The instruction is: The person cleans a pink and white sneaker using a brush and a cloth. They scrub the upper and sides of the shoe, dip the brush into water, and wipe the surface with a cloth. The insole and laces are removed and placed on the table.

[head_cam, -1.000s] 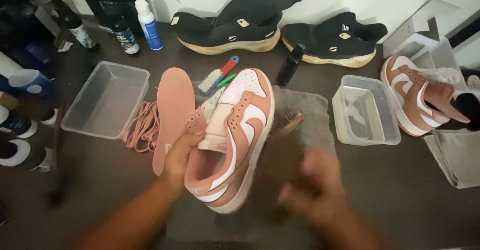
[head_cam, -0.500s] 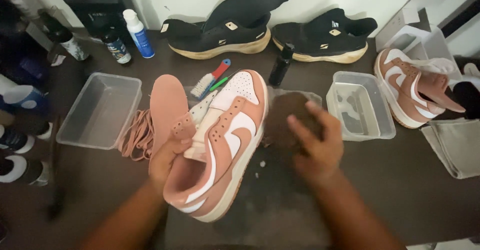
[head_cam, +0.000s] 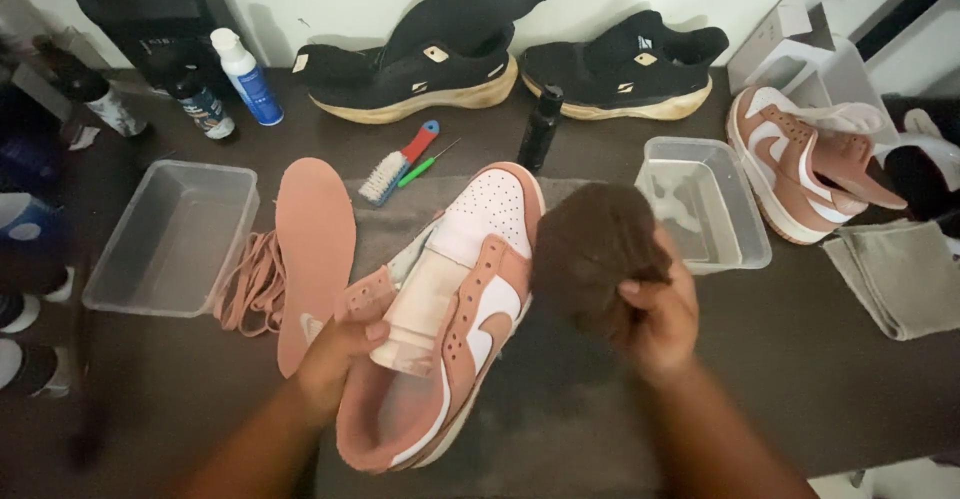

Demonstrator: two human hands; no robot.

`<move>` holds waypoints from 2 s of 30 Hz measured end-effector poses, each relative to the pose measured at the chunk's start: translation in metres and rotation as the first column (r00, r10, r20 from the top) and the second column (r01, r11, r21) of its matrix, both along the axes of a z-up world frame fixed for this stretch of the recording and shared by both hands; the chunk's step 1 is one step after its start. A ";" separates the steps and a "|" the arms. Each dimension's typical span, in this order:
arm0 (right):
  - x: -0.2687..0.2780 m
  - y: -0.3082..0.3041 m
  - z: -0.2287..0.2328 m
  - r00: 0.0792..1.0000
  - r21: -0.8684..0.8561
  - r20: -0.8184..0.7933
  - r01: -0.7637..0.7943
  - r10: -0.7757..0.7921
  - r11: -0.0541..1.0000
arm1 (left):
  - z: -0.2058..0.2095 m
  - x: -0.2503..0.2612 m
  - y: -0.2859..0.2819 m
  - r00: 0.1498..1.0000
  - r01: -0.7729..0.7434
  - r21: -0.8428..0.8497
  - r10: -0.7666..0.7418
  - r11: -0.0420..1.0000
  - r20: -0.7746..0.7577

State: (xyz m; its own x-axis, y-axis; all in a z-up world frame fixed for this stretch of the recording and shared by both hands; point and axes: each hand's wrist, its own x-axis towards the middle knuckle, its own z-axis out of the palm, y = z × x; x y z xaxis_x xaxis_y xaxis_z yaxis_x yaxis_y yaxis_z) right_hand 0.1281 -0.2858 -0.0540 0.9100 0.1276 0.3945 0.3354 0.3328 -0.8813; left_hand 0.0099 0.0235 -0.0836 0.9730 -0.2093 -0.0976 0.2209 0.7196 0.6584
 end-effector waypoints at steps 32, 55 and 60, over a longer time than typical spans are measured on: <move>-0.018 0.009 0.018 0.571 -0.645 0.711 0.299 0.411 0.703 | 0.049 -0.008 -0.011 0.964 -0.107 0.524 -0.041 0.845 0.263; 0.005 -0.026 0.009 0.505 -0.412 0.863 0.719 -0.015 0.560 | 0.090 -0.014 -0.020 0.987 0.008 0.860 -0.143 0.511 0.076; -0.022 0.009 0.031 0.974 -0.850 -0.120 -0.002 -0.190 0.526 | 0.099 -0.017 -0.026 0.991 0.130 0.901 -0.090 0.413 -0.101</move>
State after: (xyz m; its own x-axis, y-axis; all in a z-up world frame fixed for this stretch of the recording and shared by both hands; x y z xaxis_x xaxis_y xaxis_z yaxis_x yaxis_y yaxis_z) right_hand 0.1063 -0.2768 -0.0232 0.9751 0.2213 -0.0158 0.1280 -0.6193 -0.7747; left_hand -0.0071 -0.0022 0.0155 0.9407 -0.0852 -0.3285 0.2866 -0.3188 0.9034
